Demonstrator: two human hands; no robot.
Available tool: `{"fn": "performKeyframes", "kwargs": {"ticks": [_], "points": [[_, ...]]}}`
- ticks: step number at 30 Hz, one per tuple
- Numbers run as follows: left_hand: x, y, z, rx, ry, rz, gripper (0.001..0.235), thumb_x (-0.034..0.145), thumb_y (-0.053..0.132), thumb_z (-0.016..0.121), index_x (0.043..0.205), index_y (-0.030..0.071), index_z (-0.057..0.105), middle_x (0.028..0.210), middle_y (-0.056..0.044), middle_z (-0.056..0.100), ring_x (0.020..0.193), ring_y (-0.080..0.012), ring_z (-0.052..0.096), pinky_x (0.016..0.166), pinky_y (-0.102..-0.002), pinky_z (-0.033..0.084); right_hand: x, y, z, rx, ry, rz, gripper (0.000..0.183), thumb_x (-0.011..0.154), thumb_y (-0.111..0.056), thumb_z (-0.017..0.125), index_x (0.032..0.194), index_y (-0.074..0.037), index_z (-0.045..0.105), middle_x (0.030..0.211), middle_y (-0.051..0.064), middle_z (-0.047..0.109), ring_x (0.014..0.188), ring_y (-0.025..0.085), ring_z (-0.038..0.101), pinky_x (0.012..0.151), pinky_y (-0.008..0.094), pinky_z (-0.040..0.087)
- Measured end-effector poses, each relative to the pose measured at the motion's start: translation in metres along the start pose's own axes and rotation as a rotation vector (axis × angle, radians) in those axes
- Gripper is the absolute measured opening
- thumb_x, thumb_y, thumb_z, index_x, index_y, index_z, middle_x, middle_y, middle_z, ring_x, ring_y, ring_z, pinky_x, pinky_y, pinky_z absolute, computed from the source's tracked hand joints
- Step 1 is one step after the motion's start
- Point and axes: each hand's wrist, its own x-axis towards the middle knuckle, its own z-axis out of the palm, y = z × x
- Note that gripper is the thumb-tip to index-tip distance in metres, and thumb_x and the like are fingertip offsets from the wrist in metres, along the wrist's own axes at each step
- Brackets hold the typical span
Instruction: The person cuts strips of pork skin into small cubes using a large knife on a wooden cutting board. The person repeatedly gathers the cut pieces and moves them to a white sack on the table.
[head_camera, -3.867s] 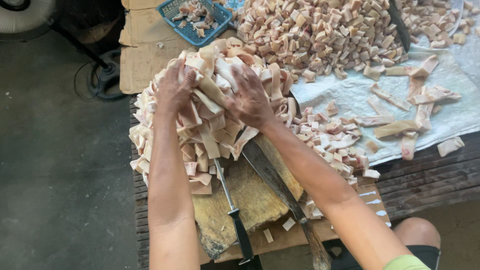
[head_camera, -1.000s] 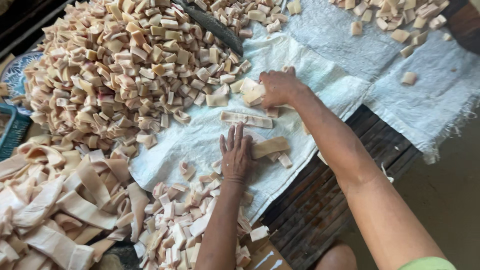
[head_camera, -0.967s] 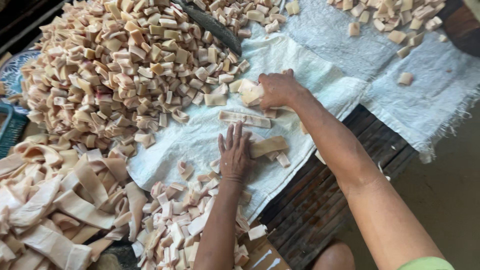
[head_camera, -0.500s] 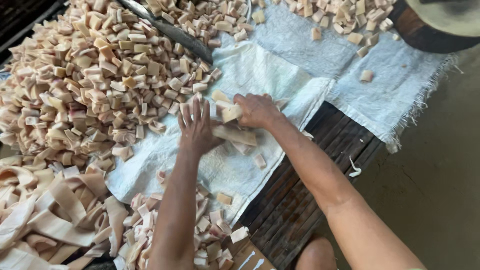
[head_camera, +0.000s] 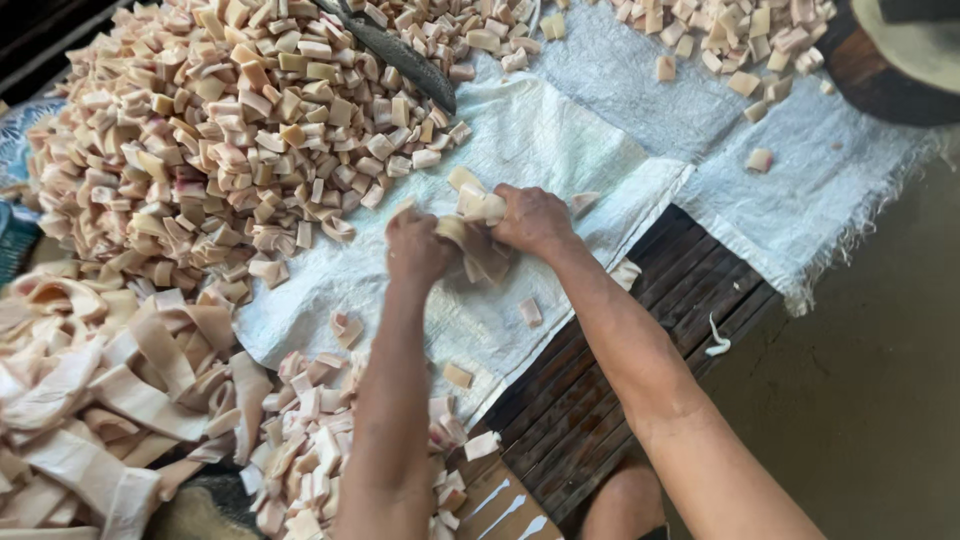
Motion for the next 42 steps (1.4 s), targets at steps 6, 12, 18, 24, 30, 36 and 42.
{"fn": "performKeyframes", "kwargs": {"ticks": [6, 12, 18, 24, 30, 36, 42], "points": [[-0.039, 0.055, 0.053, -0.712, 0.084, 0.074, 0.047, 0.075, 0.025, 0.076, 0.115, 0.000, 0.070, 0.108, -0.022, 0.072, 0.097, -0.0332, 0.071, 0.086, -0.042, 0.056, -0.006, 0.041, 0.011, 1.159, -0.176, -0.076, 0.056, 0.081, -0.022, 0.077, 0.132, 0.000, 0.069, 0.112, 0.013, 0.076, 0.101, 0.027, 0.071, 0.086, 0.037, 0.060], [-0.088, 0.124, 0.031, -0.935, 0.240, 0.072, 0.040, 0.082, 0.023, 0.071, 0.114, -0.001, 0.066, 0.109, -0.019, 0.068, 0.101, -0.0336, 0.068, 0.090, -0.041, 0.054, -0.069, 0.050, -0.021, 1.442, -0.092, -0.106, 0.067, 0.081, -0.010, 0.066, 0.146, 0.002, 0.049, 0.115, 0.014, 0.066, 0.097, 0.023, 0.072, 0.085, 0.035, 0.063], [-0.161, 0.119, -0.077, -0.842, 0.318, 0.217, 0.038, 0.075, 0.019, 0.074, 0.106, -0.001, 0.070, 0.113, -0.021, 0.068, 0.107, -0.0385, 0.066, 0.095, -0.043, 0.054, -0.167, -0.048, -0.043, 1.586, -0.029, 0.004, 0.061, 0.083, -0.013, 0.066, 0.139, 0.005, 0.053, 0.111, 0.017, 0.069, 0.095, 0.025, 0.071, 0.081, 0.036, 0.062], [-0.290, 0.046, -0.222, -0.576, 0.405, 0.153, 0.032, 0.073, 0.021, 0.081, 0.099, 0.003, 0.075, 0.113, -0.022, 0.068, 0.114, -0.0421, 0.063, 0.095, -0.047, 0.052, -0.250, -0.178, 0.006, 1.547, -0.200, -0.091, 0.058, 0.088, -0.013, 0.063, 0.143, 0.003, 0.054, 0.115, 0.013, 0.068, 0.096, 0.020, 0.069, 0.080, 0.033, 0.059], [-0.445, -0.046, -0.330, -0.518, 0.466, -0.145, 0.039, 0.071, 0.024, 0.083, 0.104, 0.005, 0.074, 0.116, -0.018, 0.067, 0.107, -0.0374, 0.065, 0.090, -0.044, 0.054, -0.335, -0.312, 0.103, 1.505, -0.576, -0.273, 0.057, 0.087, -0.013, 0.061, 0.141, 0.001, 0.053, 0.118, 0.015, 0.068, 0.098, 0.022, 0.071, 0.084, 0.035, 0.059], [-0.553, -0.143, -0.348, -0.461, 0.572, -0.437, 0.044, 0.070, 0.020, 0.082, 0.109, 0.005, 0.072, 0.113, -0.016, 0.067, 0.104, -0.0367, 0.066, 0.087, -0.043, 0.053, -0.400, -0.405, 0.202, 1.394, -0.762, -0.236, 0.052, 0.091, -0.024, 0.066, 0.138, -0.006, 0.055, 0.116, 0.011, 0.068, 0.098, 0.017, 0.070, 0.083, 0.033, 0.057], [-0.582, -0.266, -0.296, -0.249, 0.780, -0.352, 0.043, 0.083, 0.012, 0.073, 0.124, 0.001, 0.065, 0.121, -0.024, 0.062, 0.114, -0.0439, 0.059, 0.100, -0.048, 0.050, -0.405, -0.465, 0.296, 1.414, -0.943, -0.063, 0.048, 0.099, -0.042, 0.055, 0.134, -0.010, 0.063, 0.121, 0.012, 0.068, 0.101, 0.022, 0.067, 0.088, 0.038, 0.054]]}}
